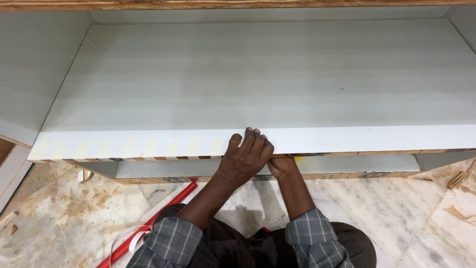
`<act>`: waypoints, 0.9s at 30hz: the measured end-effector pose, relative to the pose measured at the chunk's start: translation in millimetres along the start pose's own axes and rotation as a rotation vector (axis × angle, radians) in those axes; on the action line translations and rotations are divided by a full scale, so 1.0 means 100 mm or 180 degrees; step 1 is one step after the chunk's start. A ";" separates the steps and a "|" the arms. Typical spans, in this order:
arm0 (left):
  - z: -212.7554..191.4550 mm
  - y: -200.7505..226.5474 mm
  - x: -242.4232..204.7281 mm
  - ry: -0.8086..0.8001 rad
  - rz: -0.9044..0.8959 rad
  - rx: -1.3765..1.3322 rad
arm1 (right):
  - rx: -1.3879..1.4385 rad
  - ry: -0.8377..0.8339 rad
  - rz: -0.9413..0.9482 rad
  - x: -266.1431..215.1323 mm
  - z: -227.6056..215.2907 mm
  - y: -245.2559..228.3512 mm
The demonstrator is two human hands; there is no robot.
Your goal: The person sits on the floor and applies masking tape in short strips along the front edge of a white wooden shelf. They repeatedly pull tape from the roll, press it onto the surface, and smooth it down, working from left to right along the edge.
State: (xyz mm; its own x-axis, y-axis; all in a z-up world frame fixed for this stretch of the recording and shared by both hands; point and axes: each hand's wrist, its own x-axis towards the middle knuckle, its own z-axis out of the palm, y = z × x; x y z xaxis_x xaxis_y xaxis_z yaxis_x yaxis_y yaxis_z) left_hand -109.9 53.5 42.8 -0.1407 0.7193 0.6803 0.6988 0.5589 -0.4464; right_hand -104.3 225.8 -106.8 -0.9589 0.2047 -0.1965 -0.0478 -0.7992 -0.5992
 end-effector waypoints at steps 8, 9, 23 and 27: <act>-0.11 0.03 0.13 -0.0135 -0.0156 -0.0134 | 0.0649 0.0566 0.0000 -0.25 0.42 0.03; -0.18 0.03 0.14 -0.0325 -0.0199 -0.0203 | 0.0759 0.0513 -0.0040 -0.37 0.43 0.03; -0.63 -0.17 0.08 -0.1328 -0.0618 -0.1742 | 0.1840 -0.0037 -0.0440 -0.52 0.33 0.09; -0.62 -0.23 0.10 -0.1360 -0.0655 -0.1879 | 0.2121 -0.0468 -0.0406 -0.34 0.22 0.08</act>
State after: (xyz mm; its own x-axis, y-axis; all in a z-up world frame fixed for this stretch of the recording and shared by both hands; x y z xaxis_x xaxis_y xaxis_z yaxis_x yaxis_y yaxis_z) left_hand -83.7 22.3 95.3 -0.4845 0.7888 0.3782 0.8716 0.4719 0.1325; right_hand -78.7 199.6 -87.9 -0.9601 0.2790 -0.0209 -0.2791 -0.9603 0.0030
